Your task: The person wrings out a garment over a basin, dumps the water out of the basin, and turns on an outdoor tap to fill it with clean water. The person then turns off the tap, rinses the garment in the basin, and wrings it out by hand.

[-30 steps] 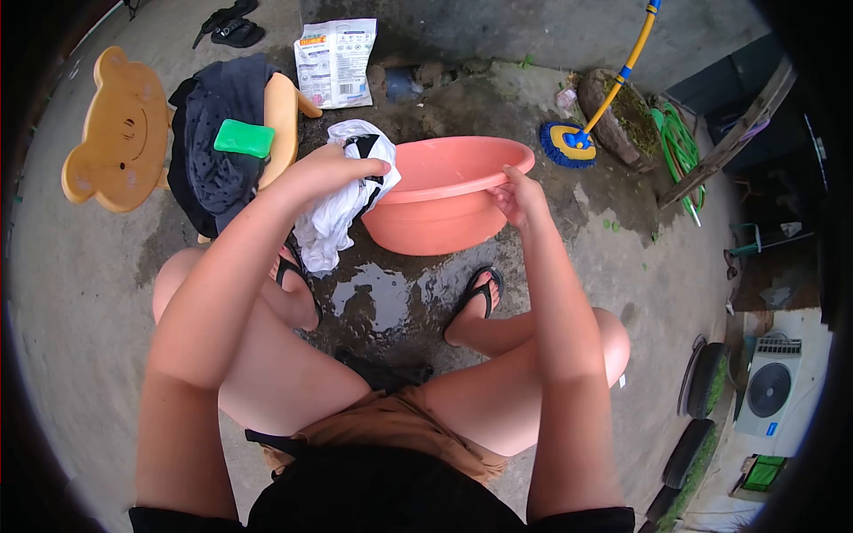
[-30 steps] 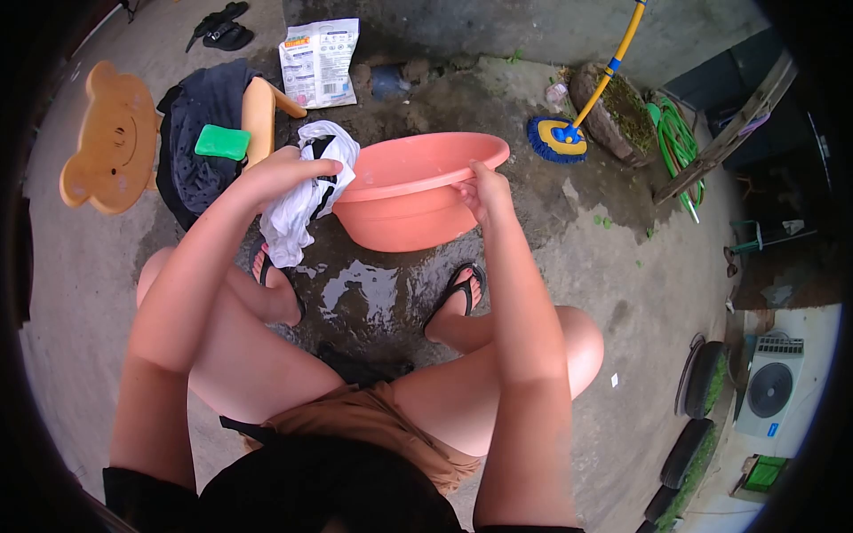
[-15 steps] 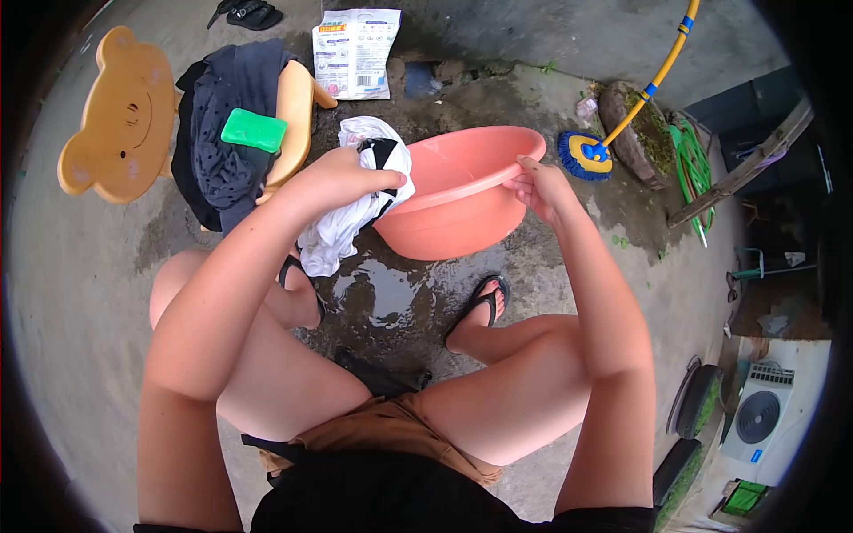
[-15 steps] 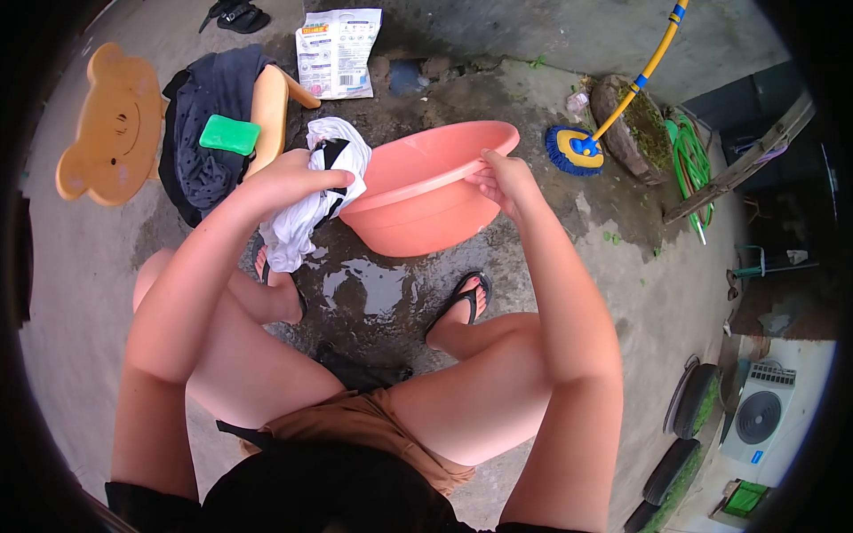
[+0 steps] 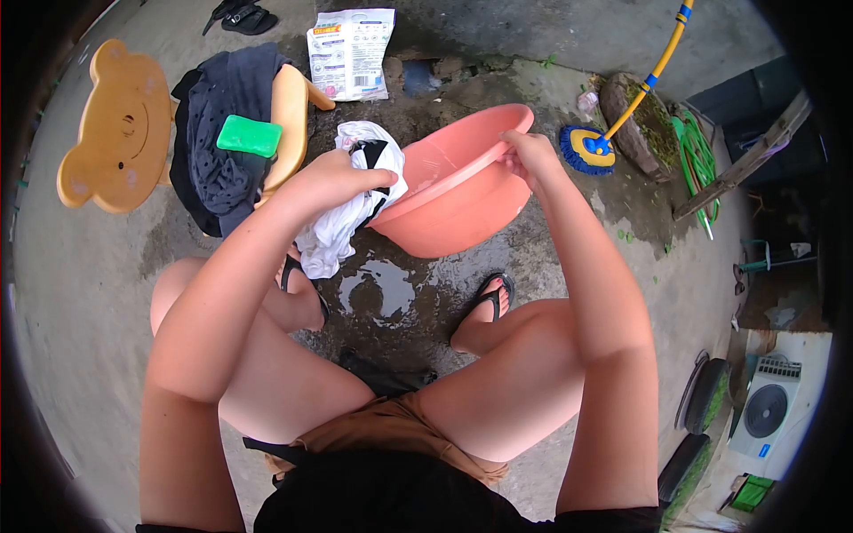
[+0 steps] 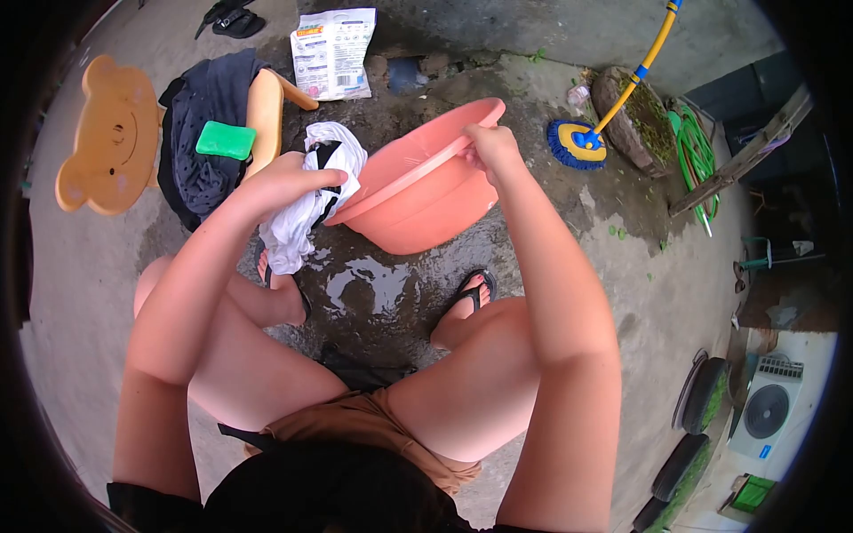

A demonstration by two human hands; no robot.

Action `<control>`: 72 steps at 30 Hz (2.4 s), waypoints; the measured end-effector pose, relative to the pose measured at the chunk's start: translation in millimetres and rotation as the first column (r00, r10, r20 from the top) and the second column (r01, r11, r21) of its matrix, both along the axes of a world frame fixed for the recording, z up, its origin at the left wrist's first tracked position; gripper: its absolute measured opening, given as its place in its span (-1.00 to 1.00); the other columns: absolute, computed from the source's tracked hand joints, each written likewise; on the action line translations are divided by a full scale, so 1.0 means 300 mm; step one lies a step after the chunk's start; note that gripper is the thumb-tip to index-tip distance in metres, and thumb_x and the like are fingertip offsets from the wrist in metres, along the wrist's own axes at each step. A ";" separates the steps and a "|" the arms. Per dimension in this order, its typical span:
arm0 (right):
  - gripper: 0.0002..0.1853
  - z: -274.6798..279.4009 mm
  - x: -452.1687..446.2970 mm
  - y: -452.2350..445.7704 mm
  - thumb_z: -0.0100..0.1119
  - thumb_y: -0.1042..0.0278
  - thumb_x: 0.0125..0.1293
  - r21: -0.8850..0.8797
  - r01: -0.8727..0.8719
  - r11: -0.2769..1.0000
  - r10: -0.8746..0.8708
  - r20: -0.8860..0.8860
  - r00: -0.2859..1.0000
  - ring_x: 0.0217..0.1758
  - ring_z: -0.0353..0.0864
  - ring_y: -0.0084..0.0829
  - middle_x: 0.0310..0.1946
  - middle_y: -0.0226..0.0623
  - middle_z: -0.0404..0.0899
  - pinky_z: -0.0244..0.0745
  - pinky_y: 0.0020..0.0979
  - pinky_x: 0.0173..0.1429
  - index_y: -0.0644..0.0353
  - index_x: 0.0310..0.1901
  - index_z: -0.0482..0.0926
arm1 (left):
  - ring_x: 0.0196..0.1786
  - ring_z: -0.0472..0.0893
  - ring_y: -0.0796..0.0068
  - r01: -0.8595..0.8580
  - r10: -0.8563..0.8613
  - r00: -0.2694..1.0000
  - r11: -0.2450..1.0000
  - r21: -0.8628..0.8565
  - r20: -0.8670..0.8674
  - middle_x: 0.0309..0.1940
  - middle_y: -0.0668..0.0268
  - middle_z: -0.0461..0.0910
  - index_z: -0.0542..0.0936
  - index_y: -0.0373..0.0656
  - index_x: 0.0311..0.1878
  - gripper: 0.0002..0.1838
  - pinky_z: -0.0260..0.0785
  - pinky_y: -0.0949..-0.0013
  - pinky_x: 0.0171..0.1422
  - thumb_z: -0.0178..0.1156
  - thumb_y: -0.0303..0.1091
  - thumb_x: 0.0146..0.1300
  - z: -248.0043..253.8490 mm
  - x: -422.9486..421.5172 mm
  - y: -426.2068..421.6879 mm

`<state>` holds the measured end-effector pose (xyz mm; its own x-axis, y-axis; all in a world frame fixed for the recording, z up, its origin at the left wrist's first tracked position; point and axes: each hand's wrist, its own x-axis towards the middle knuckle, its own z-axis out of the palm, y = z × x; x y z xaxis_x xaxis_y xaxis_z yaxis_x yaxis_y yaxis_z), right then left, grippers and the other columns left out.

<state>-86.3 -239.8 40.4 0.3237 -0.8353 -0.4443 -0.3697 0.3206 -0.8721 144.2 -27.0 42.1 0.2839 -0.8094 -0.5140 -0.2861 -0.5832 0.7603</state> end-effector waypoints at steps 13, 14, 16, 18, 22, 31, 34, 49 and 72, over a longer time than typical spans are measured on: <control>-0.84 0.174 -0.084 -0.024 0.15 0.35 0.05 -0.411 -0.032 0.911 -0.041 -0.168 0.985 -0.59 0.39 -0.56 -0.62 -0.42 0.43 0.32 -0.46 -0.45 0.29 -0.46 0.53 | -0.31 0.55 0.56 0.017 -0.017 1.000 0.999 -0.037 0.001 -0.32 0.27 0.60 0.58 -0.35 -0.14 -0.48 0.39 0.44 -0.21 0.35 -0.05 0.00 0.009 -0.008 0.016; -0.80 0.181 -0.094 -0.028 0.15 0.31 0.05 -0.423 -0.044 0.905 -0.037 -0.183 0.983 -0.52 0.43 -0.55 -0.59 -0.41 0.47 0.36 -0.41 -0.36 0.30 -0.45 0.54 | -0.31 0.55 0.56 0.021 -0.021 1.000 0.998 -0.051 -0.010 -0.32 0.27 0.60 0.58 -0.34 -0.14 -0.48 0.40 0.44 -0.21 0.34 -0.05 0.01 0.013 -0.014 0.020; -0.78 0.171 -0.100 -0.030 0.16 0.29 0.03 -0.486 -0.086 0.869 -0.026 -0.220 0.975 -0.51 0.46 -0.52 -0.57 -0.35 0.50 0.37 -0.40 -0.35 0.32 -0.45 0.54 | -0.32 0.55 0.56 0.033 -0.034 0.999 0.999 -0.036 -0.031 -0.32 0.28 0.60 0.59 -0.34 -0.13 -0.48 0.40 0.44 -0.21 0.34 -0.05 0.01 0.048 -0.028 0.030; -0.75 0.158 -0.102 -0.025 0.17 0.27 0.01 -0.525 -0.185 0.831 0.010 -0.320 0.947 -0.50 0.49 -0.47 -0.56 -0.29 0.52 0.39 -0.39 -0.33 0.34 -0.44 0.54 | -0.32 0.55 0.56 0.043 -0.044 0.998 0.998 -0.035 -0.035 -0.32 0.28 0.60 0.58 -0.34 -0.13 -0.49 0.40 0.44 -0.21 0.34 -0.06 0.01 0.051 -0.032 0.027; -0.72 0.130 -0.076 0.025 0.18 0.23 -0.01 -0.523 -0.433 0.734 0.127 -0.522 0.844 -0.45 0.57 -0.37 -0.54 -0.17 0.55 0.44 -0.36 -0.28 0.34 -0.43 0.55 | -0.32 0.55 0.56 0.051 -0.053 0.998 0.998 -0.043 -0.046 -0.32 0.28 0.60 0.58 -0.34 -0.13 -0.48 0.40 0.45 -0.21 0.34 -0.06 0.01 0.033 -0.030 0.025; -0.69 0.156 -0.039 0.102 0.24 0.18 0.02 -0.456 -0.631 0.628 0.278 -0.626 0.729 -0.36 0.60 -0.29 -0.47 -0.11 0.57 0.47 -0.30 -0.22 0.32 -0.39 0.54 | -0.31 0.57 0.55 0.065 -0.065 0.998 0.998 -0.002 -0.002 -0.32 0.25 0.61 0.59 -0.36 -0.13 -0.45 0.41 0.44 -0.20 0.32 -0.02 0.01 0.049 -0.036 0.021; -0.70 0.156 -0.036 0.108 0.23 0.18 0.03 -0.432 -0.660 0.615 0.299 -0.647 0.701 -0.33 0.60 -0.29 -0.45 -0.11 0.58 0.47 -0.31 -0.20 0.29 -0.38 0.54 | -0.31 0.58 0.53 0.066 -0.066 0.997 0.998 -0.020 -0.027 -0.32 0.23 0.61 0.59 -0.37 -0.13 -0.44 0.41 0.43 -0.20 0.32 0.00 0.00 0.082 -0.051 0.031; -0.68 0.136 -0.046 0.094 0.19 0.16 0.07 -0.454 -0.621 0.639 0.234 -0.654 0.719 -0.31 0.62 -0.23 -0.43 -0.04 0.59 0.46 -0.27 -0.19 0.31 -0.34 0.54 | -0.33 0.59 0.53 0.063 -0.064 0.996 0.998 -0.016 -0.069 -0.32 0.23 0.62 0.59 -0.36 -0.12 -0.44 0.42 0.44 -0.23 0.33 0.00 0.00 0.084 -0.059 0.030; -0.74 -0.261 -0.075 0.172 -0.08 0.36 0.34 0.059 0.453 0.890 -0.435 0.413 0.800 -0.30 0.57 -0.39 -0.21 -0.17 0.53 0.53 -0.39 -0.17 0.32 -0.02 0.37 | -0.20 0.62 0.35 0.005 -0.015 0.997 0.989 -0.151 -0.070 -0.22 0.07 0.61 0.54 -0.49 -0.09 -0.24 0.43 0.36 -0.12 0.33 0.11 -0.11 0.080 -0.018 0.018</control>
